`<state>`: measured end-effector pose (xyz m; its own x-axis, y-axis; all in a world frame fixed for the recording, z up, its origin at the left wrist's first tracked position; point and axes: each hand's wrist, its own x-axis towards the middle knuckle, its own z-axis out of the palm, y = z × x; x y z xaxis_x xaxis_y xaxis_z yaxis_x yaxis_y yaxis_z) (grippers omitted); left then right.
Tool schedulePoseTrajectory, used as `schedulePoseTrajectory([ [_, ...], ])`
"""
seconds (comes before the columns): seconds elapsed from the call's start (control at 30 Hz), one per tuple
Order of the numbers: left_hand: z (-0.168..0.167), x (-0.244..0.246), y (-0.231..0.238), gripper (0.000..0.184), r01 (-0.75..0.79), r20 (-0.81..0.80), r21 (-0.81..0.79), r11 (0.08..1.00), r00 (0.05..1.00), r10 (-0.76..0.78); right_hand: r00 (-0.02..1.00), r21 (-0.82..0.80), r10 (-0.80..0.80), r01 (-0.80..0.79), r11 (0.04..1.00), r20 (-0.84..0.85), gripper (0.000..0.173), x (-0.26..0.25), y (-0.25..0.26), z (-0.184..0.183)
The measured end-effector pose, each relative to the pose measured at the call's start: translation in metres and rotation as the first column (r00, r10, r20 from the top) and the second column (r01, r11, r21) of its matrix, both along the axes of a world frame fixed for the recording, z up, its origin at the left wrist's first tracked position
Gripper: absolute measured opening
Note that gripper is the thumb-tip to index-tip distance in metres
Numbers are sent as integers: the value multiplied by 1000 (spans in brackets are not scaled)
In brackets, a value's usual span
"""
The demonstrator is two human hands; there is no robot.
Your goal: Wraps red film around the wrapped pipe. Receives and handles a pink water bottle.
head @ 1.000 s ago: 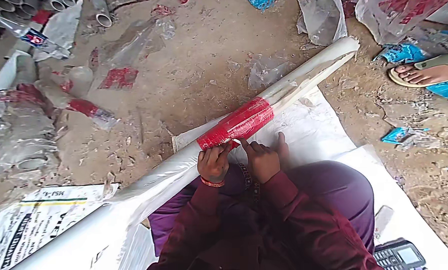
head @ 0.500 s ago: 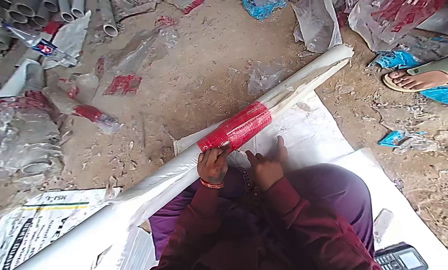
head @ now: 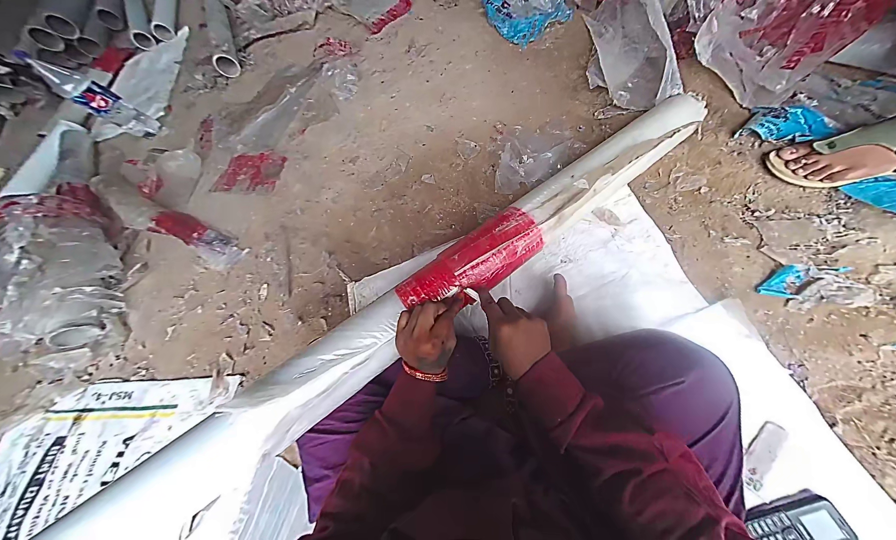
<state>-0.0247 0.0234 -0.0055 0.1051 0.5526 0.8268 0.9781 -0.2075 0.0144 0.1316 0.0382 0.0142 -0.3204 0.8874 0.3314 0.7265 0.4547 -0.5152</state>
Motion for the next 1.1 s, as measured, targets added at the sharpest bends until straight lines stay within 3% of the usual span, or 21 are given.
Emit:
schedulePoseTrajectory([
  [0.1,0,-4,2,23,-13,32,-36,999,999,14,997,-188,32,-20,982,64,43,-1,-7,9],
  [0.17,5,-7,6,22,-19,60,-72,997,998,23,997,-221,28,-11,975,74,43,-1,-7,9],
  [0.23,11,-6,8,21,-17,98,-109,994,995,27,1000,-217,13,-12,976,3,39,2,-4,6],
  [0.3,16,-5,8,19,-1,124,-125,992,992,16,983,-298,-18,-38,954,-184,36,7,-1,3],
  [0.47,10,-2,1,18,54,94,-59,997,994,-48,774,-580,-220,-223,783,-594,33,14,12,4],
  [0.6,7,1,-5,20,90,36,-27,996,995,-89,705,-656,-239,-406,636,-668,32,2,16,-1],
  [0.67,7,1,-9,21,120,35,-23,993,992,-119,691,-666,-253,-430,610,-677,32,-6,18,1],
  [0.73,14,6,-16,24,90,63,-88,992,994,-84,587,-652,-342,-467,598,-734,35,-12,20,6],
  [0.83,35,22,-28,32,-41,127,-325,945,988,86,381,-628,-500,-515,583,-777,41,-16,19,8],
  [0.9,42,31,-29,29,-118,78,-386,915,984,159,341,-613,-514,-520,595,-787,39,-17,18,7],
  [0.97,41,37,-25,30,-215,-25,-363,907,975,221,424,-605,-436,-477,637,-794,35,-15,18,6],
  [1.03,43,42,-21,31,-263,-22,-395,880,961,277,684,-635,-269,-361,683,-678,34,-5,19,11],
  [1.1,45,42,-19,30,-271,19,-421,866,952,307,897,-694,-106,-252,675,-428,39,10,16,26],
])
